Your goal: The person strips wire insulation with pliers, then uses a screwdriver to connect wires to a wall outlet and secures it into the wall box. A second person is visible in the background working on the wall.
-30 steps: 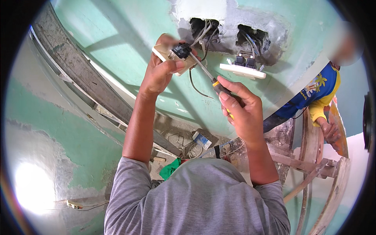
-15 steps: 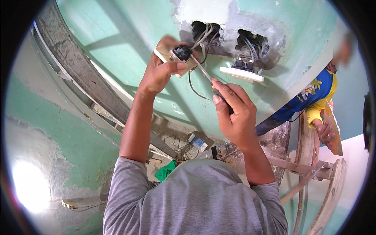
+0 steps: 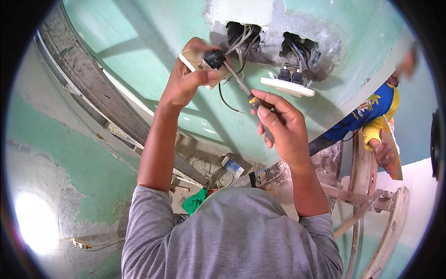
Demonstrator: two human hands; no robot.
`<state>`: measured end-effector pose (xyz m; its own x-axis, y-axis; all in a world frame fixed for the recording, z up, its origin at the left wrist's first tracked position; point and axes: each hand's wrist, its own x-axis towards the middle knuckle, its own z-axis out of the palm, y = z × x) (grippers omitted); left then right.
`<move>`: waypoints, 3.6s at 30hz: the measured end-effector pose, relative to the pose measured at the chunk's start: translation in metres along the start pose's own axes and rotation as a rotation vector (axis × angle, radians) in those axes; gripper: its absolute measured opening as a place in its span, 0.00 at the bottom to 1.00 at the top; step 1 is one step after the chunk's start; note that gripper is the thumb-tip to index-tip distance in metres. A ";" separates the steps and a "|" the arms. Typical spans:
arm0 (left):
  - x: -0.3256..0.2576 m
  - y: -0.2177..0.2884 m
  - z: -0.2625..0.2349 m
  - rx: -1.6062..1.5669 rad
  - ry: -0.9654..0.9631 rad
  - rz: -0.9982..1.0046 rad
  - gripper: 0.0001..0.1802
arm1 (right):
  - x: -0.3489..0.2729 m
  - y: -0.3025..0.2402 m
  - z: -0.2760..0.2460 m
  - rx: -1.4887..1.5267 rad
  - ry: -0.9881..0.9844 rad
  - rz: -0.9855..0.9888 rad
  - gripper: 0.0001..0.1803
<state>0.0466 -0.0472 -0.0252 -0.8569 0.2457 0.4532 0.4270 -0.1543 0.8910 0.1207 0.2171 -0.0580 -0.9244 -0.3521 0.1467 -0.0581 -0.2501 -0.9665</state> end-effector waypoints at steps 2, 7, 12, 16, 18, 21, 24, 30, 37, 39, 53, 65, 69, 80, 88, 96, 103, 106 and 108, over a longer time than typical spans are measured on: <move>-0.003 0.006 0.003 0.149 0.033 -0.058 0.32 | 0.004 0.013 0.001 -0.554 0.146 -0.511 0.19; -0.002 -0.002 0.003 -0.041 0.035 -0.047 0.28 | 0.005 0.021 0.008 -0.822 0.243 -0.713 0.18; 0.002 -0.008 -0.005 -0.047 -0.032 0.012 0.29 | 0.004 0.018 0.009 -0.482 0.173 -0.512 0.17; 0.000 -0.002 -0.002 -0.067 -0.016 -0.001 0.28 | 0.001 0.013 0.006 -0.255 0.093 -0.304 0.17; -0.003 -0.004 -0.002 -0.075 -0.011 -0.005 0.28 | -0.001 0.006 0.007 -0.036 0.041 -0.073 0.17; -0.001 -0.003 0.001 -0.052 -0.010 -0.004 0.32 | 0.000 0.012 0.007 -0.092 0.061 -0.135 0.19; -0.006 0.004 0.005 0.078 0.011 -0.055 0.38 | 0.001 0.006 -0.003 -0.075 0.006 -0.046 0.23; -0.009 0.030 -0.001 0.154 0.104 -0.047 0.44 | -0.037 0.020 -0.026 -0.090 -0.004 0.031 0.25; -0.015 0.030 -0.001 0.152 0.193 -0.098 0.41 | -0.080 0.055 -0.036 -0.078 0.011 0.155 0.24; -0.020 0.030 0.009 0.151 0.209 -0.091 0.41 | -0.089 0.056 -0.042 -0.086 0.025 0.172 0.24; -0.051 0.026 0.018 0.000 0.409 -0.109 0.38 | -0.127 0.065 -0.054 -0.059 0.022 0.284 0.24; -0.042 0.040 0.096 0.995 0.676 0.453 0.16 | -0.127 0.076 -0.059 -0.009 -0.086 0.360 0.25; -0.023 0.034 0.099 1.028 0.666 0.508 0.12 | -0.129 0.080 -0.061 0.008 -0.125 0.374 0.24; -0.027 -0.007 0.115 0.723 0.876 0.329 0.09 | -0.137 0.087 -0.088 0.012 -0.081 0.404 0.24; -0.025 -0.014 0.126 0.417 0.963 0.242 0.07 | -0.135 0.083 -0.093 -0.014 -0.109 0.415 0.24; -0.027 -0.024 0.131 0.209 0.965 0.236 0.09 | -0.129 0.085 -0.093 -0.036 -0.139 0.403 0.27; -0.035 -0.037 0.125 0.529 0.992 0.178 0.09 | -0.130 0.088 -0.094 -0.033 -0.144 0.403 0.27; -0.037 -0.040 0.118 0.601 1.005 0.204 0.11 | -0.131 0.086 -0.094 -0.054 -0.145 0.394 0.26; -0.039 -0.042 0.114 0.580 1.006 0.201 0.12 | -0.133 0.084 -0.091 -0.046 -0.128 0.406 0.26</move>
<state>0.0952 0.0591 -0.0773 -0.4910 -0.6388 0.5923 0.4254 0.4176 0.8029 0.2041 0.3246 -0.1778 -0.8219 -0.5232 -0.2253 0.2811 -0.0284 -0.9593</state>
